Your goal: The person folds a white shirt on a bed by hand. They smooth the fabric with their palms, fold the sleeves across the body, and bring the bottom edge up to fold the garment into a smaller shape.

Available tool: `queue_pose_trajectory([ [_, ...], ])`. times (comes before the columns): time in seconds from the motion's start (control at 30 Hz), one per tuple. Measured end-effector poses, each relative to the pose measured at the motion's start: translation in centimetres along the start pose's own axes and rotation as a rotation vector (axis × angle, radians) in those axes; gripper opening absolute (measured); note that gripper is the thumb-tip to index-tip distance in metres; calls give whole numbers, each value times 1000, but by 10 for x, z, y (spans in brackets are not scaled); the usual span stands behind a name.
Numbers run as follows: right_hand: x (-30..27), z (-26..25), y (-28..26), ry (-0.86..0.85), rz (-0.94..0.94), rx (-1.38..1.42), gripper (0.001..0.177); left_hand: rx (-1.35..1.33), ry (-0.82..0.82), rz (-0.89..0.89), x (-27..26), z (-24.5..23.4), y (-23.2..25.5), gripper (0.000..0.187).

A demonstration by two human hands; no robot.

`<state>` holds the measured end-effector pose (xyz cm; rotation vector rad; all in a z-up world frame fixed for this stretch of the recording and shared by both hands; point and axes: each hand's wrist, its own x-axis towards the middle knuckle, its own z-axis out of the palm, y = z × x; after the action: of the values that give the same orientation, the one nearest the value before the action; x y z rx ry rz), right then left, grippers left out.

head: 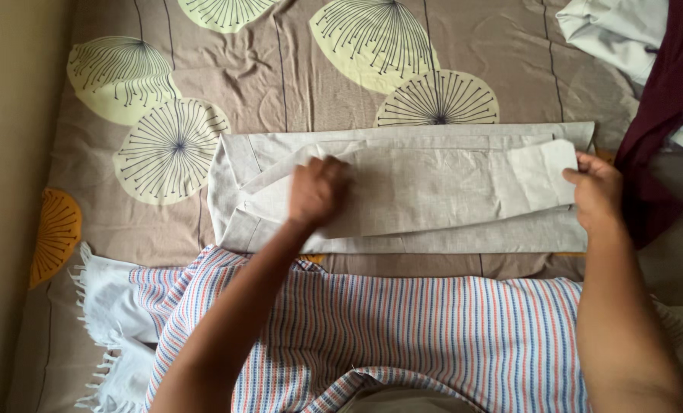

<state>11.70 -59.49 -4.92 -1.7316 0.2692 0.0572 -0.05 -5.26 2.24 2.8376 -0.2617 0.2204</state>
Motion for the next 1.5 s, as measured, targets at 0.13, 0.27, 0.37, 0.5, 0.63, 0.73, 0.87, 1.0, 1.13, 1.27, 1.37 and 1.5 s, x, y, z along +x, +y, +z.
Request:
queue_pose_trajectory([
  [0.13,5,-5,3,-59,-28,209,35,171,-220,-45,-14,11,48,74],
  [0.27,13,-8,27,-40,63,31,33,75,-208,-146,-21,15,38,81],
  [0.37,17,-7,31,35,24,-161,32,42,-155,-113,-27,24,31,85],
  [0.5,8,1,29,161,-186,-580,35,41,-68,-81,-25,23,19,85],
  [0.63,3,2,25,201,-206,-591,36,42,-209,-288,-2,-5,-9,50],
  [0.73,-5,13,8,321,-358,-739,33,57,-223,-375,-2,-47,-45,40],
  [0.87,-33,73,-44,229,-778,-733,30,-96,-265,-299,-18,-70,-65,33],
  [1.0,-77,210,-110,-437,-809,-447,45,-305,-153,-98,-23,-57,-70,24],
  [1.13,-103,307,-169,-746,-954,-675,68,-468,-128,-11,-31,-58,-75,23],
  [1.27,-102,337,-179,-933,-740,-889,40,-442,-198,10,-36,-63,-72,24],
  [1.37,-110,315,-168,-868,-1024,-934,19,-396,-248,-5,-35,-68,-79,31],
  [1.5,-152,283,-152,-825,-1159,-888,11,-417,-459,-133,-35,-70,-93,39],
])
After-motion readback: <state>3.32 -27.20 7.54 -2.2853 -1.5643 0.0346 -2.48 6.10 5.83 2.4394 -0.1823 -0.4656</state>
